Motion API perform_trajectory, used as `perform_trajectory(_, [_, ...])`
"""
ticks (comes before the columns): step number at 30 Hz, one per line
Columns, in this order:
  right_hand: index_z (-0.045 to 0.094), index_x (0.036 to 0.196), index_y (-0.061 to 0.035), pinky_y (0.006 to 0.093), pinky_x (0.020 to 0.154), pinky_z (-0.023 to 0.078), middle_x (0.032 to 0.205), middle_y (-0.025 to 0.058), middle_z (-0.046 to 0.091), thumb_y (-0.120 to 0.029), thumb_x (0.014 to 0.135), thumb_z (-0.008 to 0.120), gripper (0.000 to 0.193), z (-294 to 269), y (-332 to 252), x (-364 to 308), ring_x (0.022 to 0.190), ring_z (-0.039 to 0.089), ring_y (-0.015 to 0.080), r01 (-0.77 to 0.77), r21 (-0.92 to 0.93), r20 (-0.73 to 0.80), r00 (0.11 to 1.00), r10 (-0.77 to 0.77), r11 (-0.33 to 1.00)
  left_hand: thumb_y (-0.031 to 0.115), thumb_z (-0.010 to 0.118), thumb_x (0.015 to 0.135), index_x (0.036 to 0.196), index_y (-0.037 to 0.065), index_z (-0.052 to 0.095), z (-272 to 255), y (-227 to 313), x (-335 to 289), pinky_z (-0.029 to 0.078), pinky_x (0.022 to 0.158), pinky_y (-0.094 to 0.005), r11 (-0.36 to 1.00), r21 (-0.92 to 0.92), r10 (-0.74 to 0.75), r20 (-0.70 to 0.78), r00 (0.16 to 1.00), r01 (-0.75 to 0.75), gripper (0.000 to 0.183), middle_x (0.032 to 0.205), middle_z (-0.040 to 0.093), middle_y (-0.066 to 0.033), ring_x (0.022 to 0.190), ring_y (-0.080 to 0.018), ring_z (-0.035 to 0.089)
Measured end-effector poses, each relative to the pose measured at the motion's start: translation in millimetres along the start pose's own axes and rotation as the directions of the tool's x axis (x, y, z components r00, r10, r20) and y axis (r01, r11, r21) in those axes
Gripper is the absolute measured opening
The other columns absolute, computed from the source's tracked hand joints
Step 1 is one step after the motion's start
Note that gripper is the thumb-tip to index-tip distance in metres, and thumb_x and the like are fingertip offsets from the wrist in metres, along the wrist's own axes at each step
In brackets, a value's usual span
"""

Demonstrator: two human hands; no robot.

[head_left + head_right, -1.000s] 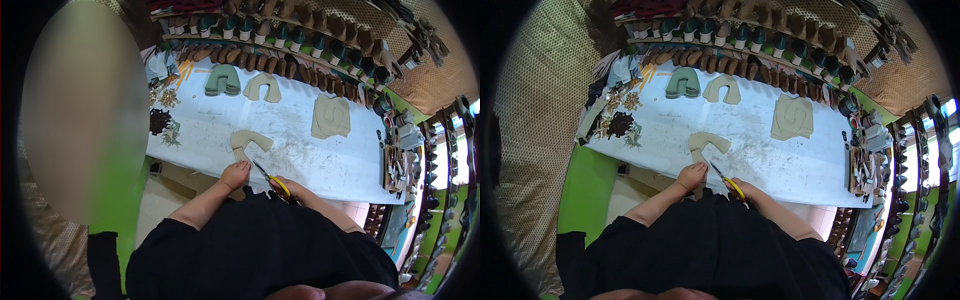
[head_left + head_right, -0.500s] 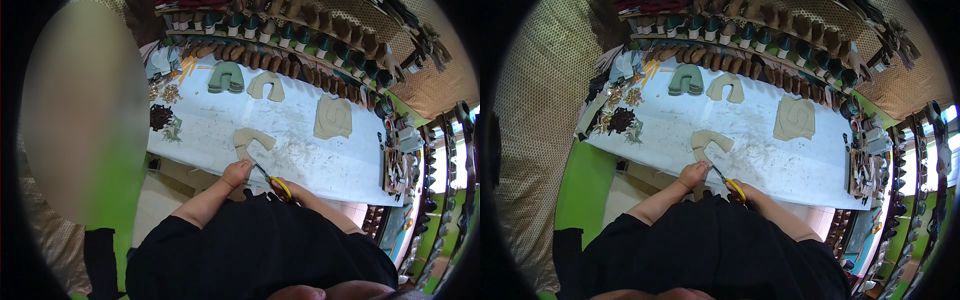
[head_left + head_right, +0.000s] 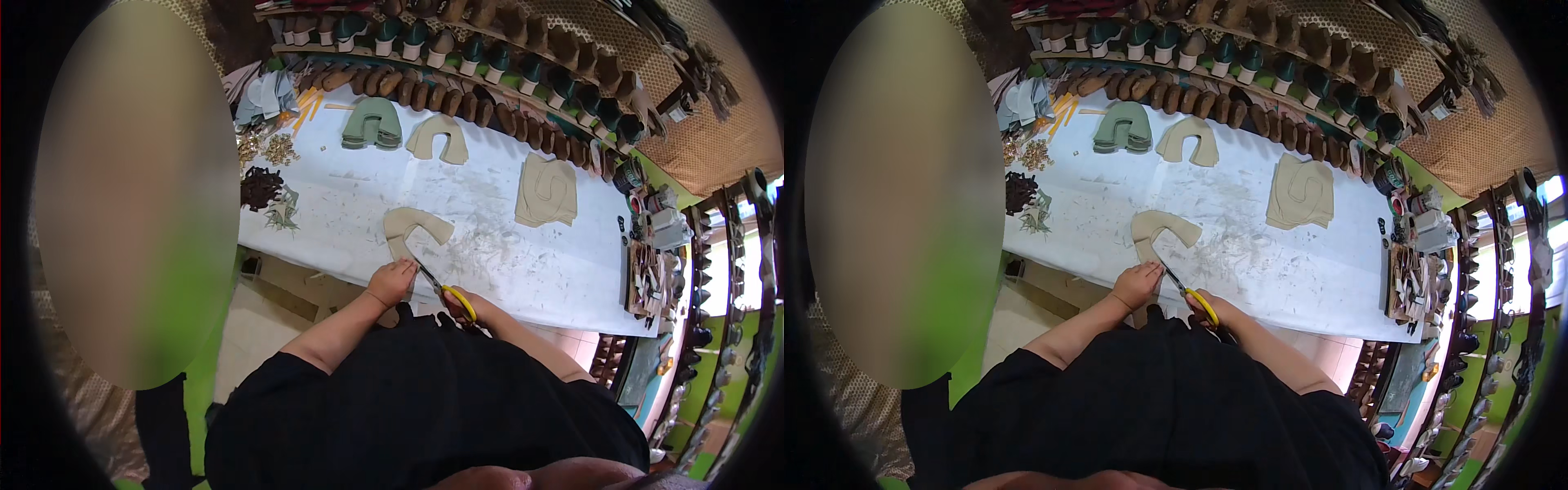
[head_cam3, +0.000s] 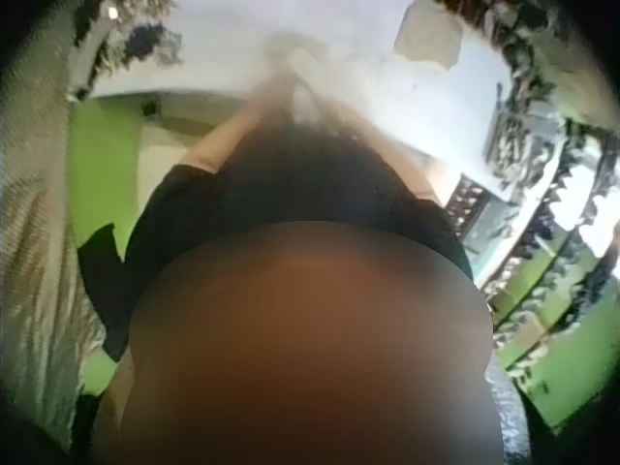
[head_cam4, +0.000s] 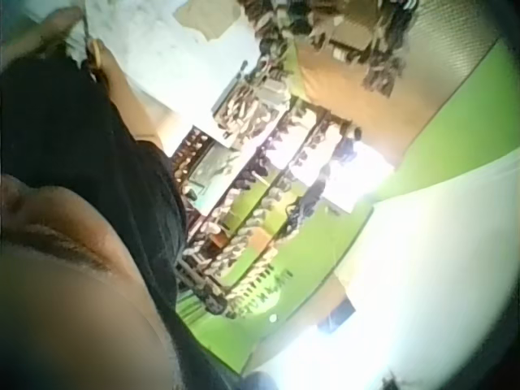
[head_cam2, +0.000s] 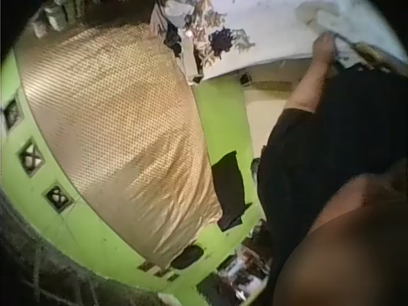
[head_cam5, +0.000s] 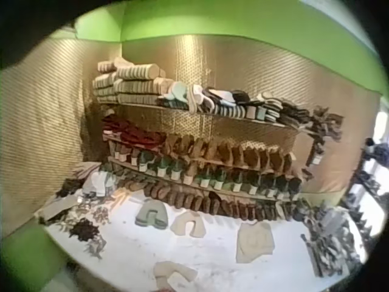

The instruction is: Cutting shoe upper components from material sheets using scissors.

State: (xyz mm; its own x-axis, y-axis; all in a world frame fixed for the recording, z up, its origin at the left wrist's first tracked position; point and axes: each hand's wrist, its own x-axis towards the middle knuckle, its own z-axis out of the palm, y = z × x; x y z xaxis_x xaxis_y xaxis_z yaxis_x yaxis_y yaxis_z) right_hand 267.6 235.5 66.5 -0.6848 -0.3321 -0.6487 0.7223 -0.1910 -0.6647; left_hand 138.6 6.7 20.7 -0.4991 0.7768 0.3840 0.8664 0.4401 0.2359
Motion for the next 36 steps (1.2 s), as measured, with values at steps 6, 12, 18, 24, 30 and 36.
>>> perform_trajectory(6, [0.05,0.102,-0.0145,0.026,0.044,0.028,0.062,-0.0034,0.038,-0.055,0.096,0.057,0.041,0.8,0.9,0.3,0.05,0.033,0.0094,-0.007,-0.048,-0.044,0.999,0.005,0.999,0.015,0.057,0.087,0.112,0.005,0.065,-2.2,-3.7,-1.8,0.056,0.079,-0.0359,0.998,-0.034,0.055,0.013,0.998,-0.055,0.028,0.112,0.069,-0.0101,0.098,-0.025,0.069])
perform_trajectory(12, [0.051,0.105,-0.0143,0.0271,0.045,0.031,0.061,-0.0019,0.042,-0.055,0.096,0.057,0.042,5.9,-6.8,-5.0,0.051,0.038,0.0102,-0.067,-0.164,-0.097,0.994,0.052,0.984,0.014,0.057,0.086,0.11,0.005,0.066,-1.7,-3.3,-4.5,0.057,0.079,-0.0355,0.998,-0.055,0.039,-0.016,0.999,-0.04,0.026,0.111,0.07,-0.0097,0.099,-0.0247,0.069])
perform_trajectory(18, [0.051,0.105,-0.0139,0.0274,0.045,0.033,0.06,-0.0015,0.042,-0.052,0.096,0.059,0.04,8.1,-2.4,-2.7,0.05,0.039,0.0107,-0.043,-0.163,-0.13,0.991,0.022,0.986,0.012,0.059,0.086,0.106,0.004,0.067,-2.8,-2.7,-2.3,0.057,0.077,-0.0356,0.997,-0.072,0.038,-0.05,0.998,-0.042,0.023,0.108,0.07,-0.0107,0.097,-0.0252,0.07])
perform_trajectory(24, [0.05,0.101,-0.0139,0.0266,0.045,0.033,0.06,-0.0017,0.043,-0.053,0.095,0.06,0.041,6.4,5.8,-1.8,0.05,0.039,0.0102,-0.035,-0.109,-0.129,0.991,0.02,0.993,0.013,0.059,0.087,0.104,0.004,0.067,-0.7,-3.5,-4.3,0.057,0.077,-0.0357,0.994,-0.094,0.045,-0.07,0.997,-0.051,0.021,0.107,0.07,-0.0115,0.097,-0.0252,0.07])
perform_trajectory(30, [0.05,0.099,-0.0136,0.0266,0.045,0.034,0.062,-0.0007,0.045,-0.053,0.095,0.06,0.041,10.8,1.4,-6.0,0.05,0.043,0.0102,-0.098,-0.217,-0.192,0.98,0.056,0.971,0.012,0.059,0.085,0.107,0.004,0.068,-2.9,-1.6,-6.4,0.057,0.081,-0.0356,0.993,-0.103,0.054,-0.039,0.998,-0.058,0.025,0.109,0.07,-0.0117,0.1,-0.0255,0.069])
perform_trajectory(36, [0.051,0.104,-0.0112,0.0271,0.043,0.033,0.061,0.0001,0.046,-0.051,0.099,0.053,0.04,13.1,4.6,-3.1,0.046,0.04,0.0106,-0.131,-0.337,-0.268,0.963,0.038,0.932,0.011,0.058,0.084,0.108,0.004,0.068,-4.2,1.2,-4.8,0.056,0.082,-0.0355,0.992,-0.11,0.051,-0.033,0.998,-0.055,0.027,0.109,0.07,-0.0118,0.101,-0.0256,0.069])
